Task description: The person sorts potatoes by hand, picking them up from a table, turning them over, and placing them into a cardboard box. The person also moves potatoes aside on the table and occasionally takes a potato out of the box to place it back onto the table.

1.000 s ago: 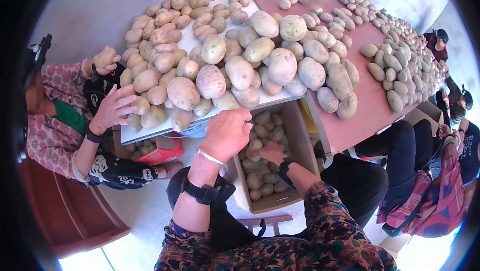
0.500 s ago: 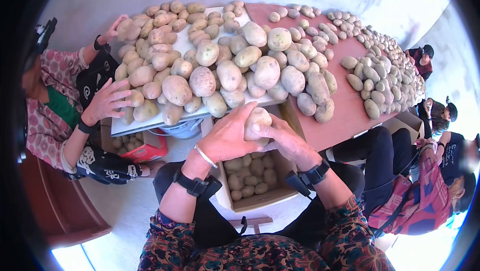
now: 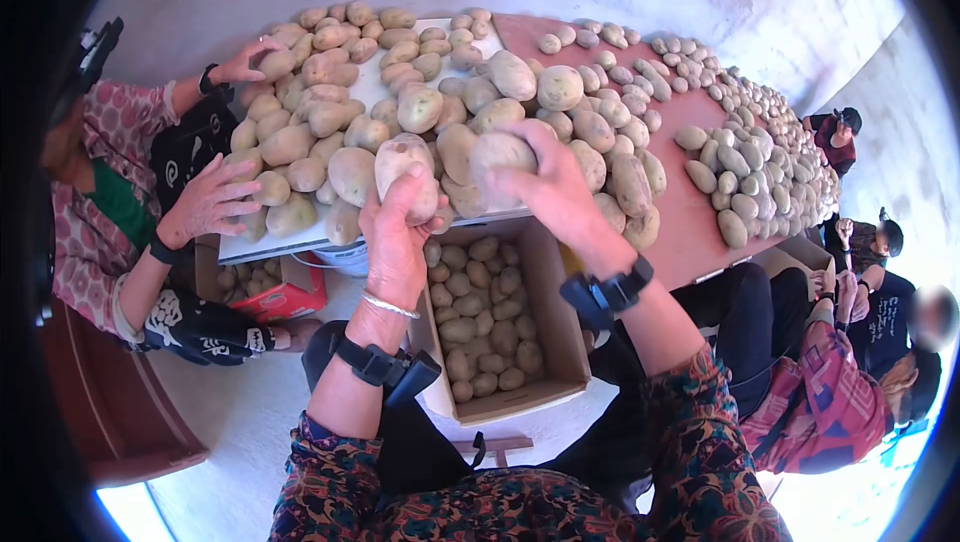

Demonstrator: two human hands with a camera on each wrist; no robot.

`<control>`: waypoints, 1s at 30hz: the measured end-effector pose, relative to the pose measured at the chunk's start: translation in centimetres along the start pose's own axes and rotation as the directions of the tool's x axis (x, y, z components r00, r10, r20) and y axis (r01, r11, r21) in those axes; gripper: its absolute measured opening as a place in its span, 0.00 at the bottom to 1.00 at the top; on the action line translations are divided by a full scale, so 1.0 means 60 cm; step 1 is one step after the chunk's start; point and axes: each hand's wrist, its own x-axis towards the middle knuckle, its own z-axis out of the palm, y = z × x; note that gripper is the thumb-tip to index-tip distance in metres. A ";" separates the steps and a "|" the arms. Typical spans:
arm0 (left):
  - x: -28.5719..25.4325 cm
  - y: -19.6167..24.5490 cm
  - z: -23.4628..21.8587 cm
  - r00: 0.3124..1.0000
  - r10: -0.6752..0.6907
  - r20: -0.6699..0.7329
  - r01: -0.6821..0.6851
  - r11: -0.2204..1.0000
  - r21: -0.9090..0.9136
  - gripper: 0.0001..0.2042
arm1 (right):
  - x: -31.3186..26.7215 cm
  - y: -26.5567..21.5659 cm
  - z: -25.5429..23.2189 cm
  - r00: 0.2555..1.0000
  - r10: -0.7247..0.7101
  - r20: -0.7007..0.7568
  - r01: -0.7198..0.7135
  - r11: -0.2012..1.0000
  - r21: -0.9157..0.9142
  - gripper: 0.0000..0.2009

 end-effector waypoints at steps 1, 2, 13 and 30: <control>0.000 0.001 -0.001 0.999 -0.008 -0.033 0.007 1.000 -0.024 0.26 | 0.023 -0.010 0.005 1.000 0.000 0.004 0.000 1.000 0.000 0.27; 0.001 0.002 -0.004 0.998 -0.016 -0.066 0.013 0.999 -0.047 0.27 | 0.046 -0.024 0.011 1.000 0.005 0.029 -0.003 0.997 -0.072 0.27; -0.003 -0.001 0.000 0.994 -0.035 -0.099 0.035 0.999 -0.002 0.29 | 0.219 -0.029 0.099 0.994 0.019 0.103 0.015 0.948 -0.318 0.28; -0.001 -0.001 0.006 0.993 -0.040 -0.112 0.046 0.998 0.045 0.26 | 0.270 -0.015 0.151 0.884 0.011 0.467 0.322 0.711 -0.626 0.25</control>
